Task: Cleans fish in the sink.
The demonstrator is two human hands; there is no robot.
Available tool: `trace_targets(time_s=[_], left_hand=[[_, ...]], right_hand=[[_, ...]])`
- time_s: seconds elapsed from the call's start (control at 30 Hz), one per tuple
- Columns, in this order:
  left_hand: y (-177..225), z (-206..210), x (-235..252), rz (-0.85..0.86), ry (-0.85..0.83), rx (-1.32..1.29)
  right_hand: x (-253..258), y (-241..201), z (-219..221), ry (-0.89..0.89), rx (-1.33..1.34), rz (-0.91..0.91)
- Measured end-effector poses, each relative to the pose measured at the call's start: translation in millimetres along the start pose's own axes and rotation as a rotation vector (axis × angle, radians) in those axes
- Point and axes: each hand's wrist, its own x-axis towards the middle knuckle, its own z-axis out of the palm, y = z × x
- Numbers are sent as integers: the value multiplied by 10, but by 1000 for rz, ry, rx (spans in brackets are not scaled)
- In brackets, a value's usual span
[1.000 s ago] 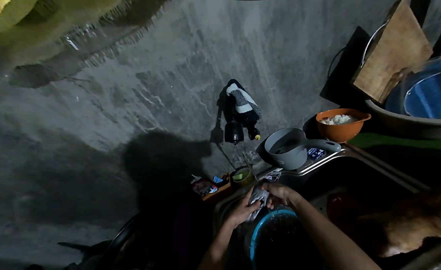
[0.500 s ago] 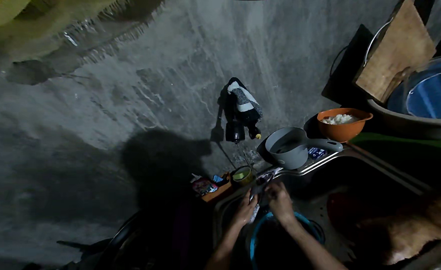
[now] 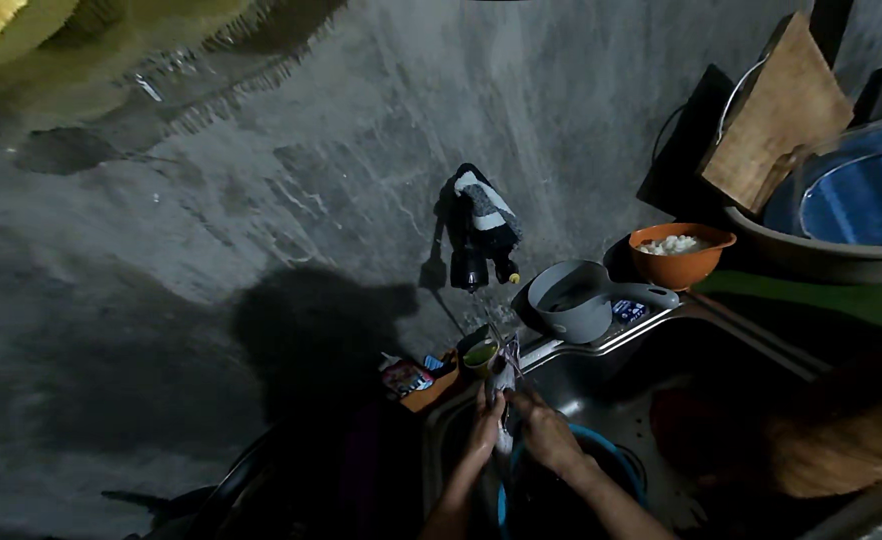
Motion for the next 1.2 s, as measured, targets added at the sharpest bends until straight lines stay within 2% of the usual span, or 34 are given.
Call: trace_targets(time_s=[0.17,0.3,0.43,0.5,0.7,0.87,1.03,1.2], left_hand=[[2,-9,-96,27,-21,-84],[-31,-44,-111,-31,18,-76],[-29,-30,-153,-10,10,-81],[-31,-33,-161,-22,-6,-78],[-57,-18,-110,-51,-15,-85],[15,24,-154,-64,-21,-19],[29,52,-156,-46,-15,-37],[100,23,-133,-85,-6,-76]], right_hand=[[46,-114,7,-36,-102,41],[37,-130,46,-102,-174,61],[135,25,102,-61,112,-18],[147,67,154,-31,162,-30],[69,16,250,-126,-108,24],[175,-77,99,-189,-219,68],[257,-90,6,-221,-216,70],[226,-64,-10,-118,-96,20]])
